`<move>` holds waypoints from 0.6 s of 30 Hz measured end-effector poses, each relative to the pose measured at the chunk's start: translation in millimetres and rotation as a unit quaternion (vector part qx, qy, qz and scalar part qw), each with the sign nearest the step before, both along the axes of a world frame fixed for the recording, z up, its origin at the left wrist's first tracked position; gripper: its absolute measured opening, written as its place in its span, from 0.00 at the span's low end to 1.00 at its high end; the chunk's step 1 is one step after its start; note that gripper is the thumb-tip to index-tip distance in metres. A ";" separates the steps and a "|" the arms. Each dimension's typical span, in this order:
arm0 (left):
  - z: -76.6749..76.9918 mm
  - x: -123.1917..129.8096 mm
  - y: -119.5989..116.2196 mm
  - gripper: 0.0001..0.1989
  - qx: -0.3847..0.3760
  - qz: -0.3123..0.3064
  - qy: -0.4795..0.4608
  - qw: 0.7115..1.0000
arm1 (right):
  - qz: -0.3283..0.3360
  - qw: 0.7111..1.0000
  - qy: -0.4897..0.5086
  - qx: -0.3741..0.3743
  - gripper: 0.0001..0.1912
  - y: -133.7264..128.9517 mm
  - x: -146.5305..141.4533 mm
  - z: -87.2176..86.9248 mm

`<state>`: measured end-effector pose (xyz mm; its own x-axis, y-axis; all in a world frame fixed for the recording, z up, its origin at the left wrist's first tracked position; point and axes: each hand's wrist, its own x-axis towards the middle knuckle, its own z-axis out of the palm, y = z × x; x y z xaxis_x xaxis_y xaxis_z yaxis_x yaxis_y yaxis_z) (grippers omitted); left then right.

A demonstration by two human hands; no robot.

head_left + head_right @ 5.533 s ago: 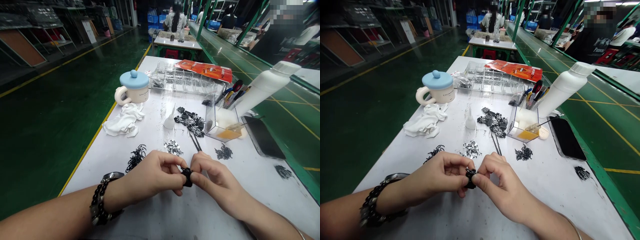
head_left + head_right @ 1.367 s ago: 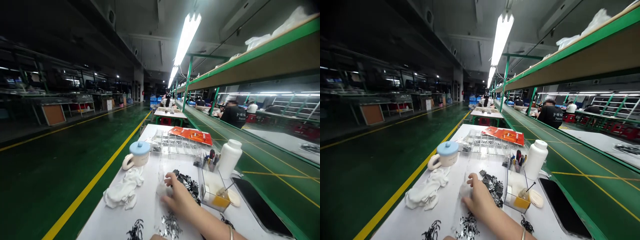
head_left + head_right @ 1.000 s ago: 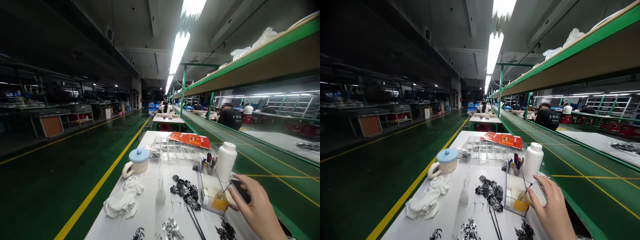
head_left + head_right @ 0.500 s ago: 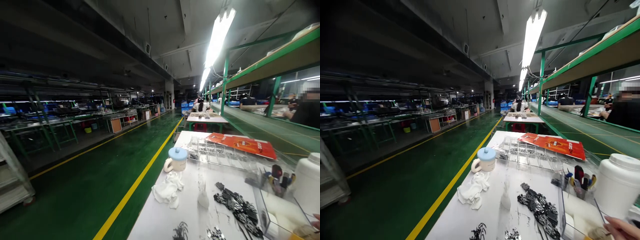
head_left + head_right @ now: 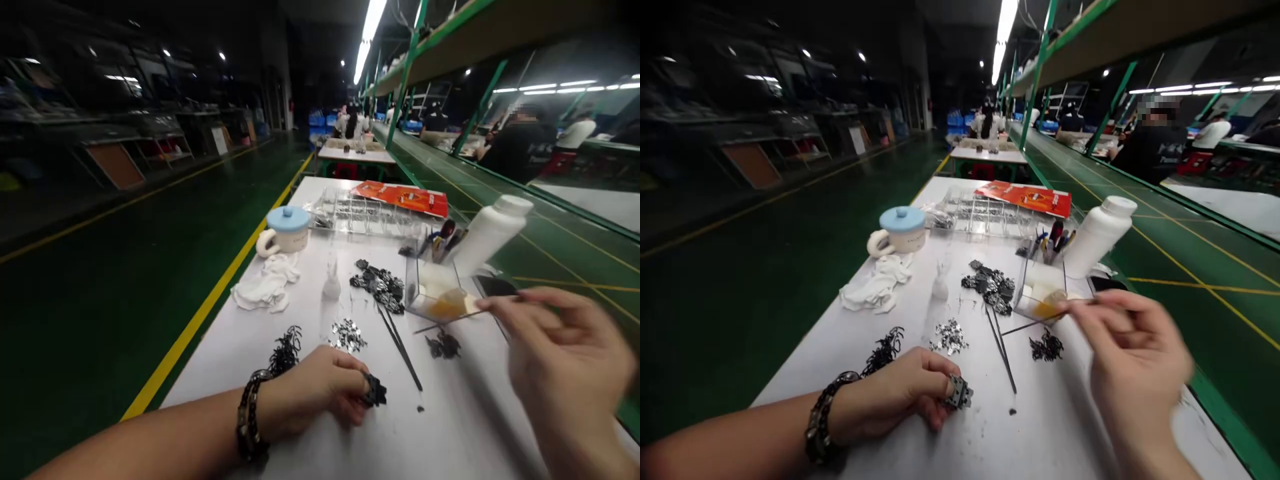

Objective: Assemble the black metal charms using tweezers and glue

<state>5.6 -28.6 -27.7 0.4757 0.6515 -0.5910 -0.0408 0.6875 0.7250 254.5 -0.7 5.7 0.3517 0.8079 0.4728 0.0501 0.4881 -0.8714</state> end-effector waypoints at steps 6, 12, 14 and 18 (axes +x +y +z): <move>8.0 -2.1 2.9 0.03 -0.003 -0.026 -0.001 1.000 | 0.109 0.989 -0.035 -0.091 0.13 -8.3 -47.5 -5.8; 7.9 -2.1 3.1 0.03 -0.004 -0.028 0.002 1.000 | 0.119 0.983 -0.087 -0.111 0.12 -10.8 -47.4 -11.4; 8.7 -2.0 3.2 0.03 -0.004 -0.027 0.004 1.000 | 0.119 0.982 -0.092 -0.110 0.12 -10.3 -47.9 -11.9; 11.4 -0.7 3.0 0.03 -0.012 -0.018 0.011 1.000 | 0.129 0.985 -0.060 -0.101 0.12 -10.8 -46.6 -10.9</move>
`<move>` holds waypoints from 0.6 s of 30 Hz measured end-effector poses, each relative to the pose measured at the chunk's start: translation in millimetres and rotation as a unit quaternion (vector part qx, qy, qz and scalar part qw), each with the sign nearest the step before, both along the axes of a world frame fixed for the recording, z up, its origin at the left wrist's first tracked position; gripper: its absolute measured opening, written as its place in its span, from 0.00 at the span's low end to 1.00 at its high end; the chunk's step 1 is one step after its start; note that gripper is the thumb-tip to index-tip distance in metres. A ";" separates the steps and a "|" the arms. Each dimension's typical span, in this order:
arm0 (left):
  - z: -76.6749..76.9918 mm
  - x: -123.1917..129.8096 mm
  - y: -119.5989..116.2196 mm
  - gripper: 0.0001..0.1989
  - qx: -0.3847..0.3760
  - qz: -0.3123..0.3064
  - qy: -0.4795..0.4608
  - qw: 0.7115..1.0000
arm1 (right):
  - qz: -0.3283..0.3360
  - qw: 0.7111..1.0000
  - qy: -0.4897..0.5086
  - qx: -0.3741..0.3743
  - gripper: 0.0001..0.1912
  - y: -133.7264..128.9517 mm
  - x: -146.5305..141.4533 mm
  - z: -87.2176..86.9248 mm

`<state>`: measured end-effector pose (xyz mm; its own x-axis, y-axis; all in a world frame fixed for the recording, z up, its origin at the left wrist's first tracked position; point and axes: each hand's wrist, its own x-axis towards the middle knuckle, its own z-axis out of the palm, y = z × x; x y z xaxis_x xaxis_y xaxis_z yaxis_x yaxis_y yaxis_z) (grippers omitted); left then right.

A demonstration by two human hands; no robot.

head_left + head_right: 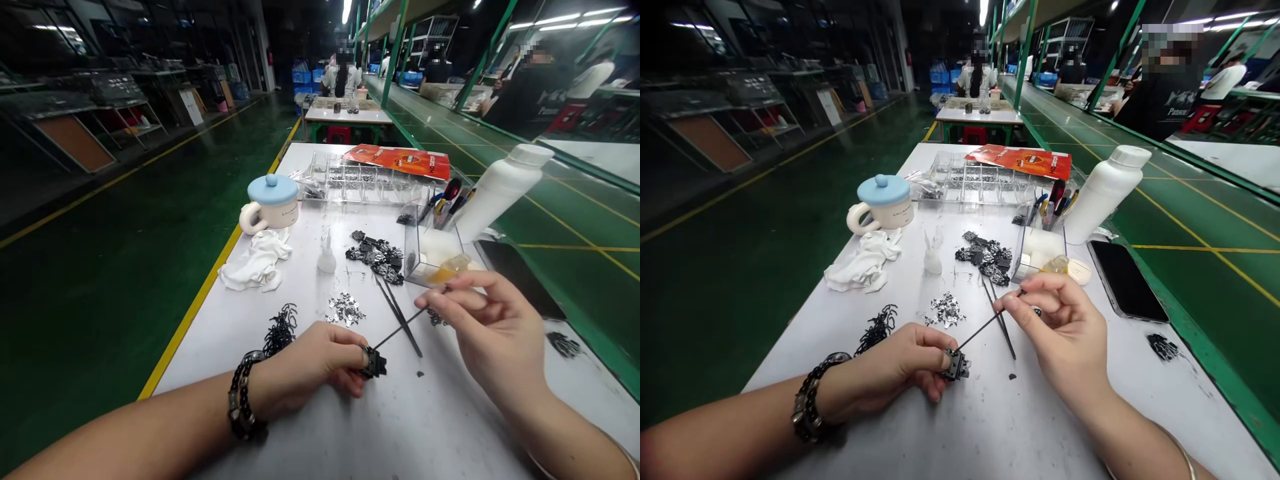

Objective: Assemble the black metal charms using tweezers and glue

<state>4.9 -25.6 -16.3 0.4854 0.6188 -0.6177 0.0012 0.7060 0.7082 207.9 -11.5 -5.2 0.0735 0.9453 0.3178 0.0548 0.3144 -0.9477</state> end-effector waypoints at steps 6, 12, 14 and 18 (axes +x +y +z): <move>-0.1 0.6 0.4 0.04 -0.011 0.011 -0.003 1.000 | 0.058 0.998 -0.014 0.016 0.12 -7.4 -2.6 0.5; -1.6 -0.1 0.3 0.04 -0.014 0.011 -0.004 1.000 | 0.065 0.998 -0.006 0.016 0.12 -7.1 -2.4 1.9; -2.4 -0.5 0.0 0.05 -0.015 0.011 -0.003 1.000 | 0.055 0.998 0.024 0.016 0.12 -4.9 1.5 5.1; -3.7 -1.1 -0.4 0.05 -0.014 0.014 0.000 1.000 | 0.001 0.998 0.067 0.019 0.12 -2.1 8.1 10.8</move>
<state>3.7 -25.9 -20.0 0.4681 0.6141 -0.6354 -0.0179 0.7255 0.6880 216.0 -13.6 5.6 0.1156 0.9331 0.3405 -0.0725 0.3498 -0.9340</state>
